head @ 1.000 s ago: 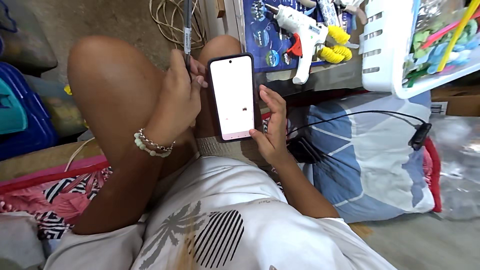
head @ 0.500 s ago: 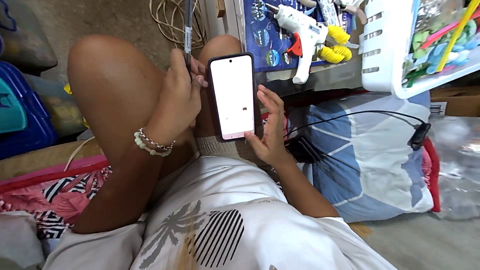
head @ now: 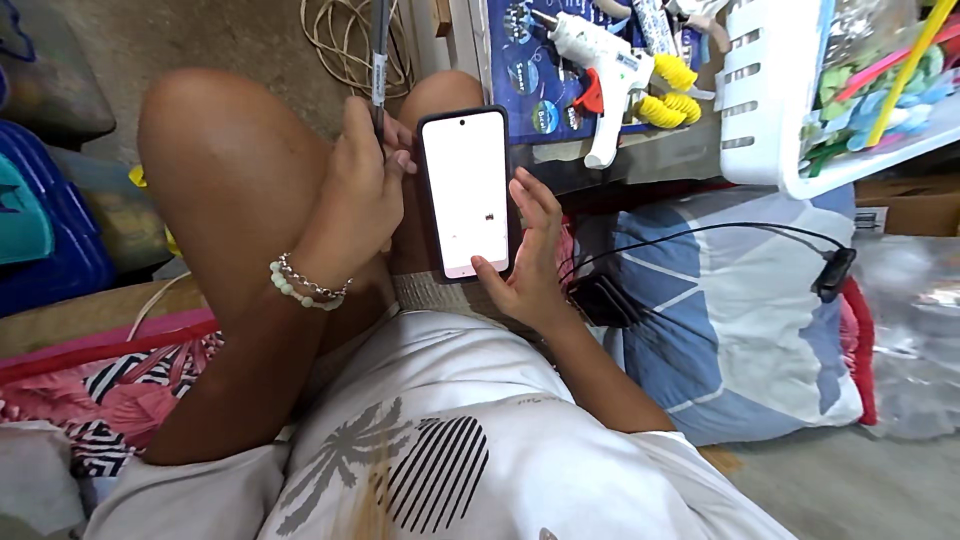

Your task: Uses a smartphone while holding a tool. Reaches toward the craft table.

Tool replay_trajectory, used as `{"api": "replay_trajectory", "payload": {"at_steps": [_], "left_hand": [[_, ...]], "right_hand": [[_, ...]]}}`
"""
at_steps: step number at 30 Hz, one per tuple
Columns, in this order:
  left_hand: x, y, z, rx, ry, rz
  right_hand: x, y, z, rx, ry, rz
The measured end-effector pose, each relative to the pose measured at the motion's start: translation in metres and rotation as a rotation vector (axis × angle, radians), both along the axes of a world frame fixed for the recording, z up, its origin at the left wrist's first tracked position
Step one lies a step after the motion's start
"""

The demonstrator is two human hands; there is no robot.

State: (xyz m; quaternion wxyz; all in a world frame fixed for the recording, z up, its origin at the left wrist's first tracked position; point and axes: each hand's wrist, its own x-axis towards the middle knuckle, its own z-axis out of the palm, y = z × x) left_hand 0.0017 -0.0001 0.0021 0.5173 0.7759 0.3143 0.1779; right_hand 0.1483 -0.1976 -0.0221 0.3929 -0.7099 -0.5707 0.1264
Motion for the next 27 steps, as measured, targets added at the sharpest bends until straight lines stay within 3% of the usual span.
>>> {"api": "replay_trajectory", "payload": {"at_steps": [27], "left_hand": [[-0.0011, 0.0004, 0.0000, -0.008, 0.021, -0.007]], "right_hand": [[0.0068, -0.0049, -0.0021, -0.002, 0.000, 0.114]]}}
